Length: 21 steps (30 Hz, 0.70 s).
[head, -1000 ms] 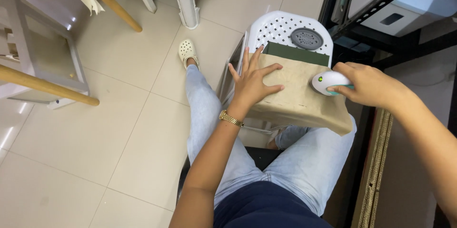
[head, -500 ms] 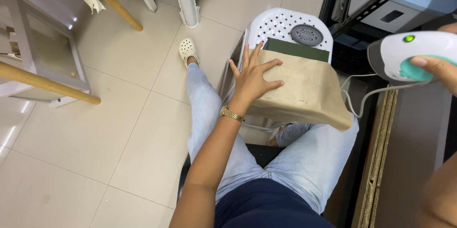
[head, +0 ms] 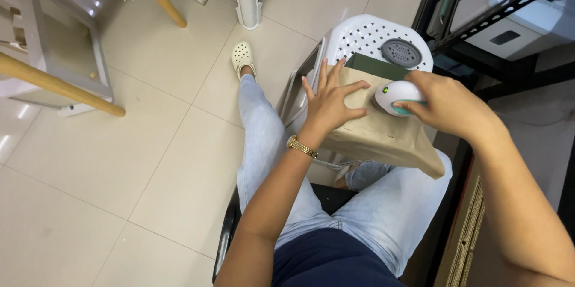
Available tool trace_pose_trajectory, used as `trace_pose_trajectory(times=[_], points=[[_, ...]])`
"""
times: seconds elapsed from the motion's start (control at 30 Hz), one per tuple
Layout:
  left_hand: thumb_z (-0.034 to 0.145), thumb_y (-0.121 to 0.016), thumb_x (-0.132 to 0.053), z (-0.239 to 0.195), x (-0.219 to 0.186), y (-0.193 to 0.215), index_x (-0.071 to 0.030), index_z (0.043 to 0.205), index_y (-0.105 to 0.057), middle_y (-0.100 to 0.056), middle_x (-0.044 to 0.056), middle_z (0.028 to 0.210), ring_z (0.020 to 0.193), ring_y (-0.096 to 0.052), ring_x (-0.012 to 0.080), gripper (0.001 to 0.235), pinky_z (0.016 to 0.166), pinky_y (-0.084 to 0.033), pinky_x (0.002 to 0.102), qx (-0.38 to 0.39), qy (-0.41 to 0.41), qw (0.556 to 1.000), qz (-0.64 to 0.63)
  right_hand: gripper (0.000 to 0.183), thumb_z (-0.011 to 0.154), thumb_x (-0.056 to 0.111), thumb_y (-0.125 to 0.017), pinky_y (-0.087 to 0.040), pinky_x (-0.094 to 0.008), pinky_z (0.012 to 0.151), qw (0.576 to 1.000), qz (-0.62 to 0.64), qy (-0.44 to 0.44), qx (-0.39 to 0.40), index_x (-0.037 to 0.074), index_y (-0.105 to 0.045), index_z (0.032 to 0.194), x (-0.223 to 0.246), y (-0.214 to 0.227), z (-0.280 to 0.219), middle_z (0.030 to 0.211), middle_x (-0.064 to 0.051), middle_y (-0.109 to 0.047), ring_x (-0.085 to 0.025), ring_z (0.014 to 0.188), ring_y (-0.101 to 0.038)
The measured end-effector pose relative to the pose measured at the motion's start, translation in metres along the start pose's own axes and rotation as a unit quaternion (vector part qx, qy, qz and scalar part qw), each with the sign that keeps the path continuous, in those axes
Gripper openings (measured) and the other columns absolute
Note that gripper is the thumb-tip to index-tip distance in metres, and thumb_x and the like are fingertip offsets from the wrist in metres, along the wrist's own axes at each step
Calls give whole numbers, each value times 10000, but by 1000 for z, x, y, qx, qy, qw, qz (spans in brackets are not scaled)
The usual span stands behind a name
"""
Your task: Applying a heat-transfer label to a green box using a mini heat press and protective paper.
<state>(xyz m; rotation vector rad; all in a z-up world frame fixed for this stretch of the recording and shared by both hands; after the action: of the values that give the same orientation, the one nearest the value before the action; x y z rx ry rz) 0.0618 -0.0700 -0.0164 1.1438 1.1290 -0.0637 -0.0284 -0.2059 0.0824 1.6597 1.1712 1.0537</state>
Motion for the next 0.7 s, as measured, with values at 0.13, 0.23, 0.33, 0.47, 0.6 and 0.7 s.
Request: trace_pose_trajectory(times=[0.13,0.23,0.33,0.47,0.6,0.7], points=[[719,-858,-566,1,-1,-1,-473,1257,-700,-171,34,1695,1575,74,321,568,1123,-17,833,-1,-4,1000,10,340,957,409,-651,-477,-433,762,1000,1,-15,22,91,-575,1050,-3,-13,8,981,-104,-680,-313,896,-643],[730,-870,-537,-1,-3,1,-457,1267,-701,-167,41,1690,1572,83,336,569,1123,-3,841,-1,-11,1000,5,334,954,396,-665,-473,-426,757,999,18,-17,29,94,-571,1058,-1,-17,11,987,-105,-691,-312,912,-651],[747,-855,-548,-2,-5,3,-461,1278,-695,-159,19,1688,1570,94,330,561,1127,12,837,2,-9,1000,11,290,961,368,-660,-461,-416,736,999,24,-27,25,96,-570,1006,-3,-16,9,935,-78,-665,-285,857,-625],[763,-832,-569,1,-7,5,-461,1338,-671,-123,12,1697,1566,100,336,606,1101,24,864,30,-10,999,31,287,947,363,-675,-469,-419,767,1000,23,-5,13,98,-593,1022,-6,-20,10,952,-85,-680,-298,860,-636],[731,-879,-566,6,-3,5,-504,1366,-626,-80,-14,1704,1565,117,314,687,1107,27,859,72,-3,996,50,261,935,306,-678,-463,-414,760,999,36,2,-3,86,-590,1045,-7,-19,10,913,-89,-653,-296,846,-617],[723,-887,-577,5,-1,5,-516,1366,-622,-83,-23,1705,1571,104,315,698,1087,15,877,80,-3,996,31,262,933,280,-672,-470,-425,778,999,34,11,-13,78,-589,1078,-7,-20,9,927,-97,-642,-306,881,-618]])
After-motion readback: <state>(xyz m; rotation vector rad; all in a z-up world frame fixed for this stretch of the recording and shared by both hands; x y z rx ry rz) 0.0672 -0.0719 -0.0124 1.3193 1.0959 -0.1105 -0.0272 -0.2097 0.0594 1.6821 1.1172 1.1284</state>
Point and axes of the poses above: each hand's wrist, its own z-axis towards the middle knuckle, its own y-axis out of the back of the hand, x = y × z, the point moved 9 cm from there along z, towards the middle knuckle
